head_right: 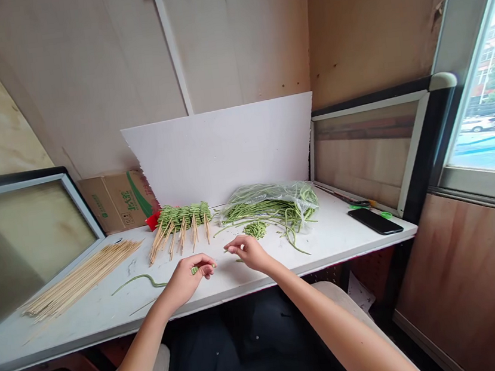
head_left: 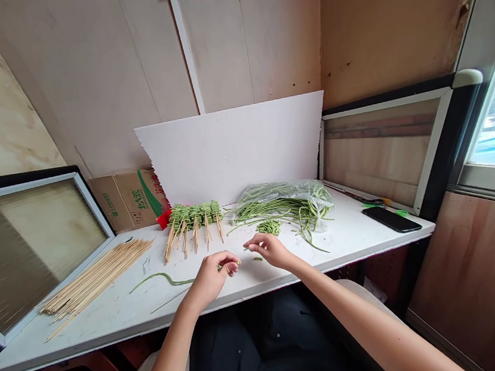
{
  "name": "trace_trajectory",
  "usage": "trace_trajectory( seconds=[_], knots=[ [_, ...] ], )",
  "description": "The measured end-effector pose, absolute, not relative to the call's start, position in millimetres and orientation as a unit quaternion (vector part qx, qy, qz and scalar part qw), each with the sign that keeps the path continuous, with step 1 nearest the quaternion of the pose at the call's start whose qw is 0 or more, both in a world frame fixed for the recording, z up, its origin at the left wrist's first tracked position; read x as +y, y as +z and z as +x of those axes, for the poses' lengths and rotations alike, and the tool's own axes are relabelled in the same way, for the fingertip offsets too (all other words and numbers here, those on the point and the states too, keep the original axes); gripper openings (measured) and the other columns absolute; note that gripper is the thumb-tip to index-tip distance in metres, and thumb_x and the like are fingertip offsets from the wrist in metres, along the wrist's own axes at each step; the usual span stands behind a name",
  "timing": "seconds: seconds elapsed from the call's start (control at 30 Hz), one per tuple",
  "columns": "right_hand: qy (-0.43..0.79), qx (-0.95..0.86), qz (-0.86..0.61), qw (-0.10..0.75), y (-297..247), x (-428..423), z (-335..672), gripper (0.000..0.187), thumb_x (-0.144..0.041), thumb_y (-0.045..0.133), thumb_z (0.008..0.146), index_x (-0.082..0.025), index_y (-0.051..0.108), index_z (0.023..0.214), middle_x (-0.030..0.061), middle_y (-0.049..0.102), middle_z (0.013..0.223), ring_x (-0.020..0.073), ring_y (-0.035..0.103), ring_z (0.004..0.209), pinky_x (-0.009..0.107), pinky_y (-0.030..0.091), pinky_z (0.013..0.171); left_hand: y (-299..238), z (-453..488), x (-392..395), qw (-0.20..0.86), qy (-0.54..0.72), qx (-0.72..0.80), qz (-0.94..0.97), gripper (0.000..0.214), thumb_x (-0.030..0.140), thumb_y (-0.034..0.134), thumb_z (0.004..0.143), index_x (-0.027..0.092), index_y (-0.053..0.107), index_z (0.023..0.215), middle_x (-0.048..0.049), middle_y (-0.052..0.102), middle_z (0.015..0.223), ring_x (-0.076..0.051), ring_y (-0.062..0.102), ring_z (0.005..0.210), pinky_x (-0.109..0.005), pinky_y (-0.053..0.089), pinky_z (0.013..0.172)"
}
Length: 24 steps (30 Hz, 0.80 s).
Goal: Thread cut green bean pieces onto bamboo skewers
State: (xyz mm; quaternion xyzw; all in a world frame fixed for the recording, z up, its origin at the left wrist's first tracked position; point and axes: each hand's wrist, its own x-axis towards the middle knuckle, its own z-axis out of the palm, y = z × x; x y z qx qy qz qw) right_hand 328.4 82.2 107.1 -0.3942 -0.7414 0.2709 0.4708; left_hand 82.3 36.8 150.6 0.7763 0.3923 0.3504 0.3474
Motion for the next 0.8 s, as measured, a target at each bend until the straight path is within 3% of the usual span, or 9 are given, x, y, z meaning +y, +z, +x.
trace_trajectory(
  seconds=[0.1,0.23,0.33,0.43,0.63,0.8],
  knots=[
    [0.241,-0.725,-0.450,0.463,97,93,339,0.028,-0.041,0.065,0.096,-0.020,0.082,0.103,0.0122,0.081,0.109,0.0256,0.073,0.097,0.036,0.055,0.082,146,80,41,0.342,0.351,0.401,0.774,0.026,0.039,0.058,0.095,0.019,0.075,0.099,-0.0072,0.075,0.089,-0.020,0.067,0.080,-0.034,0.054,0.080],
    [0.189,-0.748,-0.493,0.401,87,98,348,0.018,-0.031,0.070,0.090,-0.020,0.084,0.094,0.0113,0.082,0.098,0.0264,0.075,0.089,0.038,0.054,0.085,143,80,43,0.330,0.342,0.404,0.781,0.030,0.040,0.056,0.096,0.019,0.075,0.106,-0.0088,0.077,0.096,-0.020,0.069,0.084,-0.035,0.054,0.082],
    [0.141,-0.768,-0.512,0.358,84,99,352,0.013,-0.031,0.075,0.087,-0.022,0.084,0.084,0.0089,0.082,0.087,0.0269,0.072,0.089,0.039,0.052,0.088,143,80,43,0.324,0.334,0.410,0.785,0.032,0.041,0.057,0.096,0.019,0.075,0.109,-0.0097,0.077,0.098,-0.021,0.070,0.087,-0.036,0.055,0.082],
    [0.127,-0.770,-0.521,0.346,85,100,354,0.021,-0.038,0.073,0.089,-0.021,0.082,0.081,0.0096,0.080,0.085,0.0261,0.070,0.088,0.038,0.052,0.086,144,80,43,0.321,0.332,0.413,0.785,0.031,0.040,0.057,0.096,0.019,0.076,0.109,-0.0098,0.077,0.100,-0.022,0.071,0.090,-0.036,0.055,0.082],
    [0.217,-0.754,-0.471,0.403,112,89,350,0.041,-0.052,0.059,0.099,-0.017,0.081,0.099,0.0121,0.081,0.101,0.0241,0.073,0.089,0.033,0.052,0.076,139,81,45,0.296,0.332,0.401,0.800,0.029,0.032,0.054,0.097,0.021,0.076,0.111,-0.0108,0.073,0.116,-0.022,0.070,0.098,-0.035,0.057,0.087],
    [0.327,-0.815,-0.337,0.340,140,60,331,0.050,-0.053,0.085,0.080,-0.024,0.077,0.120,0.0064,0.081,0.104,0.0233,0.073,0.099,0.029,0.050,0.076,130,83,47,0.314,0.349,0.407,0.784,0.047,0.029,0.056,0.096,0.025,0.057,0.143,-0.0086,0.073,0.111,-0.021,0.071,0.099,-0.037,0.056,0.093]
  ],
)
